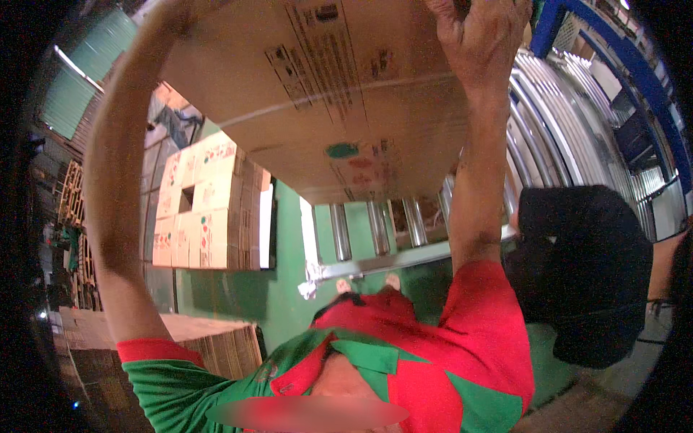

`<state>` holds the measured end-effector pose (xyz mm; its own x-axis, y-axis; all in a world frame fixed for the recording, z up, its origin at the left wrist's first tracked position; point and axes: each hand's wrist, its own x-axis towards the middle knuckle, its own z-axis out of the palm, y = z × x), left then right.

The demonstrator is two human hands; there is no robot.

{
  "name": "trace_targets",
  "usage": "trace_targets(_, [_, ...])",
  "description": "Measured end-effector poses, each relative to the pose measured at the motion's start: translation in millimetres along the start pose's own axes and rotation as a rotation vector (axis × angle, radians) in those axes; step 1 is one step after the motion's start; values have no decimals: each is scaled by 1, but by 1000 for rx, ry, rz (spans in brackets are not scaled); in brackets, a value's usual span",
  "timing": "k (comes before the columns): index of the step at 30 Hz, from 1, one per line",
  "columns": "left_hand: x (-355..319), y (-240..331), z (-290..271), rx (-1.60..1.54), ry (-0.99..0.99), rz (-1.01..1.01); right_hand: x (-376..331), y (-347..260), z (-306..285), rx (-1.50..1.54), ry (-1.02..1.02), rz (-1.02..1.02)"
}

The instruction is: The person repeatedly picks up sealed cardboard boxes from a metal roller conveyor and stacks them on the floor. The person lifts each box with both hands, turns, and places it onto a growing stack, repeating this cycle throughout the clip.

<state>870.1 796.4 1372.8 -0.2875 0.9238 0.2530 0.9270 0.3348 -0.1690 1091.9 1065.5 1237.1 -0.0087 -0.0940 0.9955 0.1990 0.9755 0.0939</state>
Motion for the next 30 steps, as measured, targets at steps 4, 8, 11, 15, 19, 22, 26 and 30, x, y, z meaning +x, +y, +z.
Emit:
trace_targets(4, [-21, -21, 11, -142, 249, 27, -100, -17, -3, 334, 205, 131])
trace_targets(8, [-76, -45, 49, -529, 819, -37, -281, -121, -60, 604, 67, 1395])
trace_targets(11, [-110, -41, 120, -928, 1133, -191, -387, -168, -82, 881, -65, 2190])
trace_targets(15, [-124, -10, 247, -1252, 804, -573, -442, -162, -41, 1050, 46, 2514])
trace_targets(19, [-124, 18, 287, -1482, 510, -534, -451, -150, -6, 2114, 606, 2185])
trace_targets(22, [-125, 34, 267, -1324, 790, -289, -451, -152, 7, 1732, 456, 2238])
trace_targets(26, [-155, 50, 250, -1219, 888, -159, -437, -162, 5, 1375, 268, 2283])
trace_targets(30, [-201, 34, 253, -1215, 1004, -241, -398, -185, -2, 1308, 73, 2171])
